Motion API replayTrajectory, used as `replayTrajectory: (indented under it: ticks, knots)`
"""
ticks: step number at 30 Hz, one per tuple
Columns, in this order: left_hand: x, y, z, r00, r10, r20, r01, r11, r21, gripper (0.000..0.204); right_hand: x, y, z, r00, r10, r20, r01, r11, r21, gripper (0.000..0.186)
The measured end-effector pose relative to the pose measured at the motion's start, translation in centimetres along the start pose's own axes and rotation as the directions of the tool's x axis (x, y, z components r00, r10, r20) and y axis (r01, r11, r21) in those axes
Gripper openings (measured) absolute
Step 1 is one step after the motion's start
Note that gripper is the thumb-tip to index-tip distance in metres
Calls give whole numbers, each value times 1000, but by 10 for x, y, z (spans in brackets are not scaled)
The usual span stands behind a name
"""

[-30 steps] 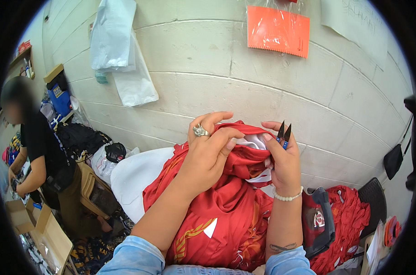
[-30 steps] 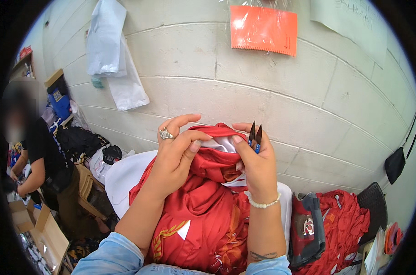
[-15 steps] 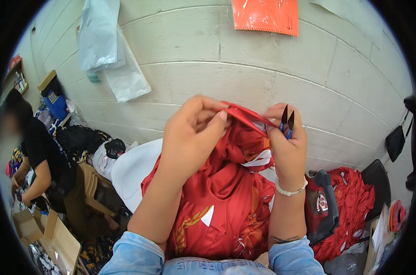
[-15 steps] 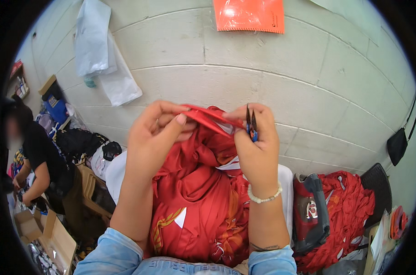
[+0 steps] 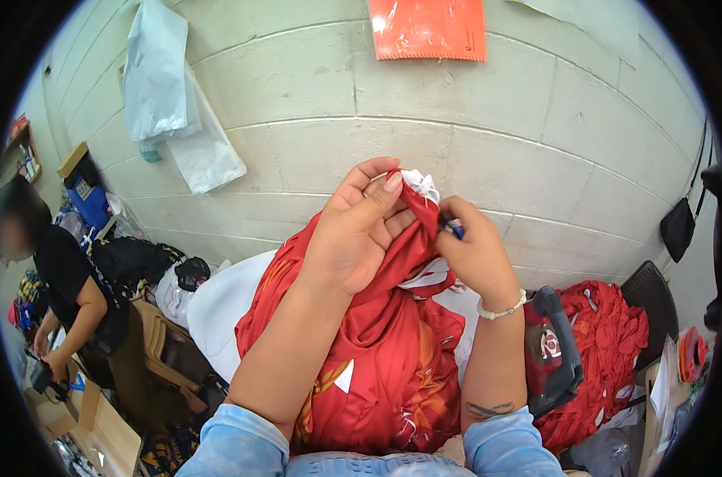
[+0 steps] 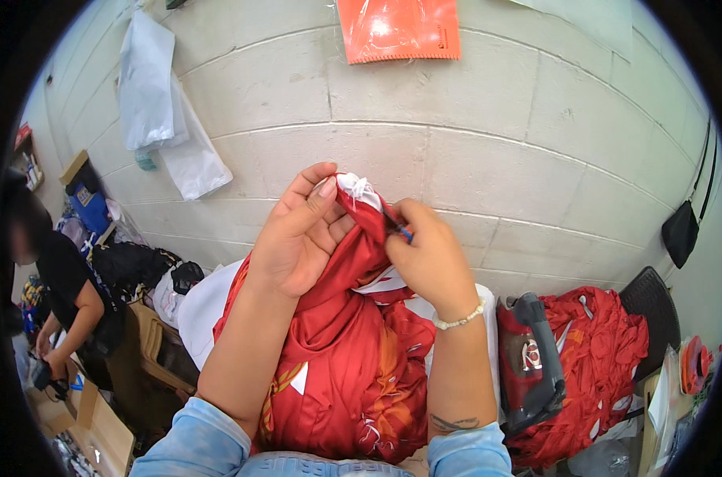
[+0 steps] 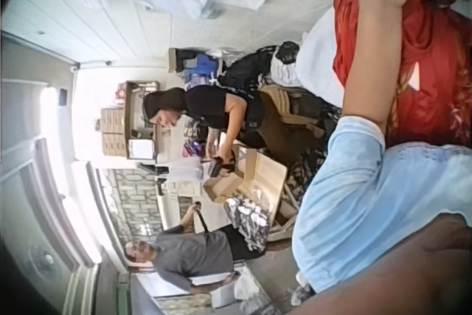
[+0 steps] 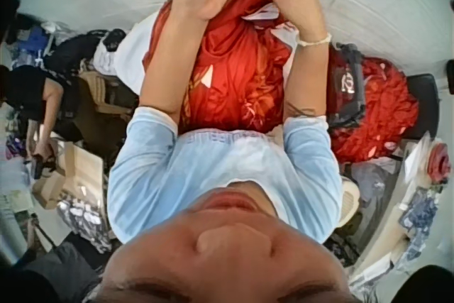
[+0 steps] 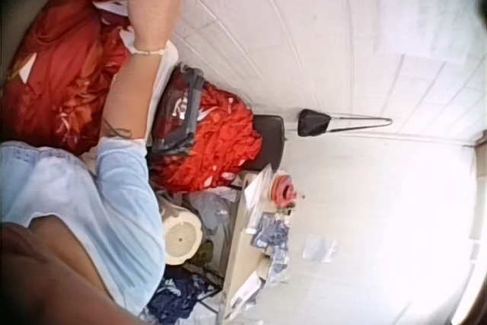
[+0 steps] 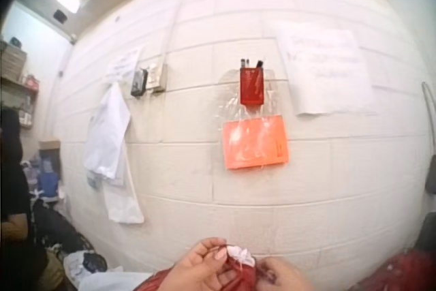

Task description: The person uses a small knife to cut along the seam of a red and white garment. They repeatedly adjust the fabric and continue cutting along the edge, removing small pieces of material.

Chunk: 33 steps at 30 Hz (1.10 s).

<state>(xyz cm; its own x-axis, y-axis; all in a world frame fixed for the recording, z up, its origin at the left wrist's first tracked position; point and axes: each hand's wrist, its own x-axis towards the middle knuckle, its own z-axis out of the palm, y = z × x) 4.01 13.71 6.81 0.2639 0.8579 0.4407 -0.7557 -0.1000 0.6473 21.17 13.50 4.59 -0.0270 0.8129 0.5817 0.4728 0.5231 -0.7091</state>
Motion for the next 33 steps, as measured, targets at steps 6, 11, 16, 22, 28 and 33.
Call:
replayTrajectory:
  ticks: [6,11,16,22,28,33]
  knots:
    - [1,-2,-9,986,122,-117,-101,979,176,29,3,-3,0,976,46,-213,-38,998,43,34]
    - [-3,1,-7,986,129,-107,-110,979,169,34,-1,-15,23,991,-85,-108,118,930,348,23]
    - [-8,5,-9,983,124,-135,-103,983,150,39,-4,-13,24,995,-99,-34,104,966,237,27]
    - [-10,3,-10,984,156,-84,-144,980,136,60,0,-12,4,994,-105,10,101,975,197,35]
    - [-10,1,-8,978,199,-56,-186,966,181,68,0,-14,5,949,-302,-95,306,951,40,28]
    - [-12,2,-7,983,183,-30,-173,964,202,74,-2,-19,9,926,-331,-179,349,934,76,29]
